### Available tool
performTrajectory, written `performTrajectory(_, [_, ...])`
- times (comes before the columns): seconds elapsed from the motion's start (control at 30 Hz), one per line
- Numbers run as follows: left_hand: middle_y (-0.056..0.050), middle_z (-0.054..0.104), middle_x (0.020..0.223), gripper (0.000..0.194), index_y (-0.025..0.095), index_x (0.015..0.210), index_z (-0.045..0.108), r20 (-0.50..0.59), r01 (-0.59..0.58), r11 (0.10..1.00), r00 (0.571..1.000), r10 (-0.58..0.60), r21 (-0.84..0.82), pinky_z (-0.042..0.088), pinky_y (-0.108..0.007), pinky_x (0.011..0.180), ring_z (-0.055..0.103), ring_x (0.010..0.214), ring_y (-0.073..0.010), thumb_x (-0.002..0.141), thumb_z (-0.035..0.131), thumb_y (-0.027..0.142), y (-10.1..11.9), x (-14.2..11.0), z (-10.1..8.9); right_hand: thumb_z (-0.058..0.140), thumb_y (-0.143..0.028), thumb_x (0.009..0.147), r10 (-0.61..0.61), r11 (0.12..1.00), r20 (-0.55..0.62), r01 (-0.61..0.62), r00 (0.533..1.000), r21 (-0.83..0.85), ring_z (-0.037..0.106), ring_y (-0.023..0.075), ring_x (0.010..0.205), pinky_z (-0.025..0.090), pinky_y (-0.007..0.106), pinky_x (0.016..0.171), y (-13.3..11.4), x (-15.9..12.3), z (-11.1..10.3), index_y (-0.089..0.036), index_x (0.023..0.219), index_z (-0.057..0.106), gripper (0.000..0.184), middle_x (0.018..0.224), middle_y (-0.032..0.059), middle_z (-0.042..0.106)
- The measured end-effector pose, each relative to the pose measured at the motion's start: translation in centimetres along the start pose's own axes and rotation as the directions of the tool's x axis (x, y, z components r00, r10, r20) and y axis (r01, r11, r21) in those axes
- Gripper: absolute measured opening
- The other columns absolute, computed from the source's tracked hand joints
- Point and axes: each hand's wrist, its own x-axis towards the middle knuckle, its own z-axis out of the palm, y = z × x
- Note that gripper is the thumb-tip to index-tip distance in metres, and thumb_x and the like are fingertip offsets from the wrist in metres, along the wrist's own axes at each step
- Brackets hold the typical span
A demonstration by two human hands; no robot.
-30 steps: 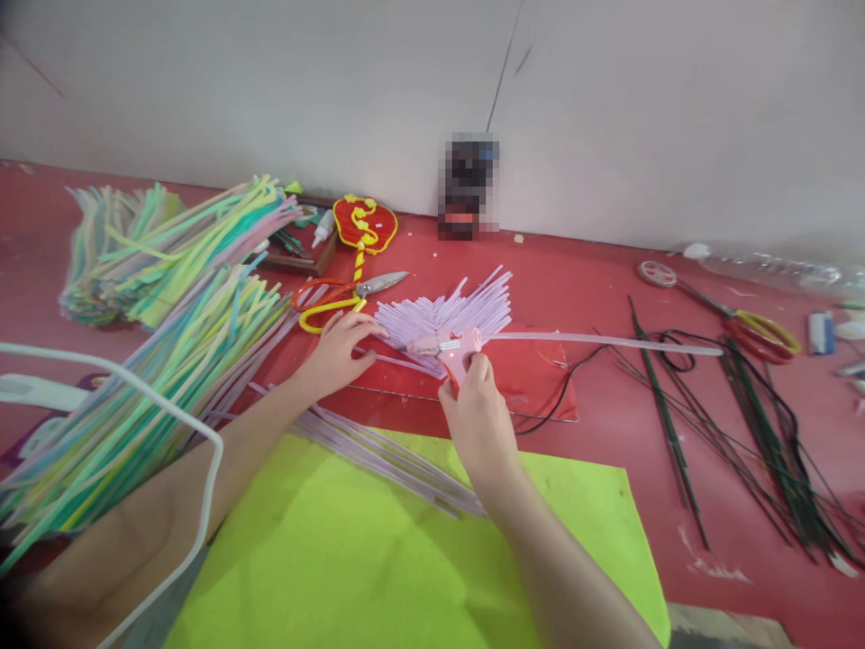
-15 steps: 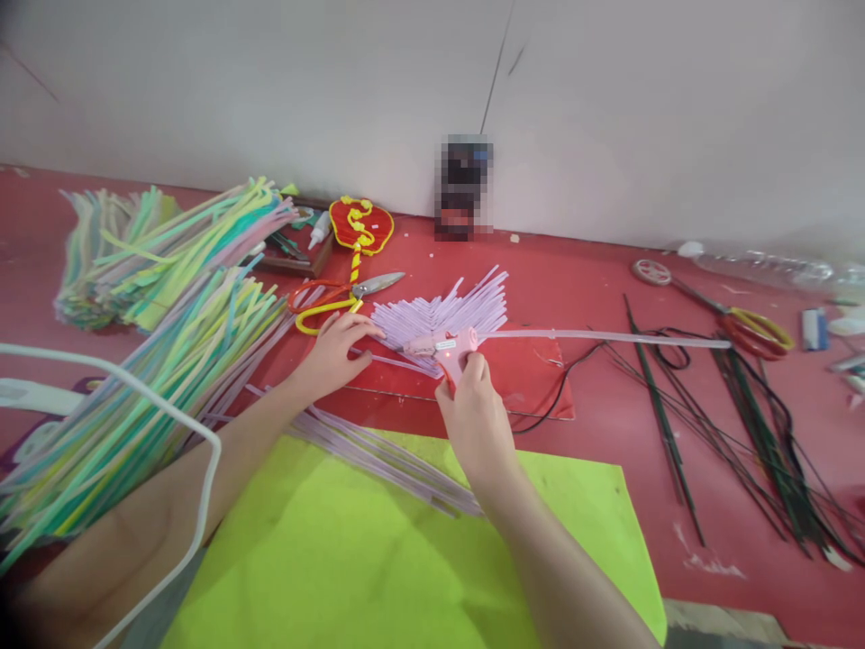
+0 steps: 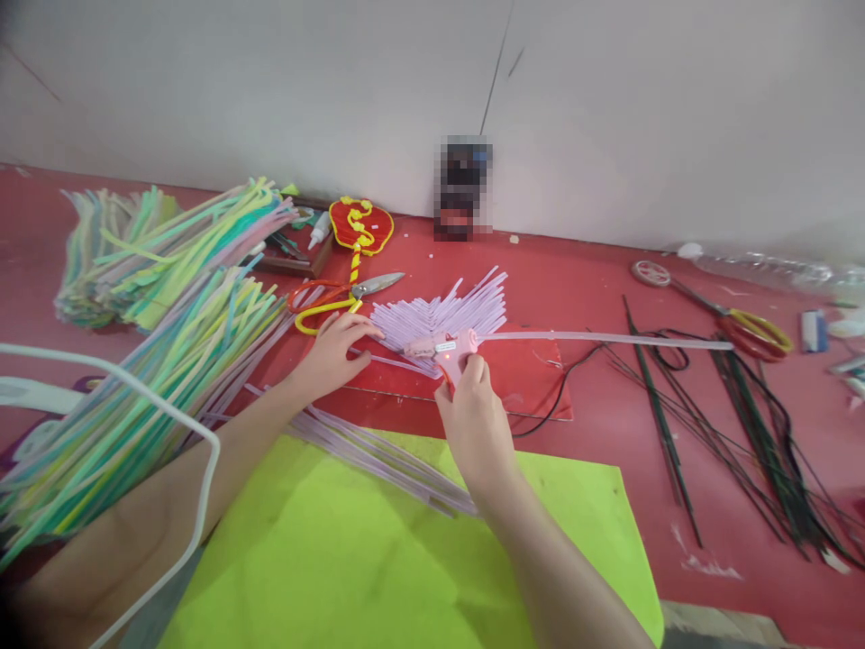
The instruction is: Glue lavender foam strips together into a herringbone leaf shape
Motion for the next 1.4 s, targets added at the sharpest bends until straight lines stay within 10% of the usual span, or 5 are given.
performTrajectory(1.4, [-0.003, 0.057, 0.115, 0.032, 0.024, 0.102, 0.061, 0.019, -0.002, 1.000, 1.000, 0.002, 0.021, 0.019, -0.047, 0.113, 0.051, 0.116, -0.0200, 0.074, 0.053, 0.012, 0.01, 0.13, -0.16, 0.040, -0.020, 0.086, -0.040, 0.997, -0.030, 0.038, 0.999, -0.063, 0.058, 0.0183, 0.064, 0.031, 0.026, 0.048, 0.51, -0.48, -1.03, -0.016, 0.100, 0.040, 0.015, 0.087, 0.0084, 0.056])
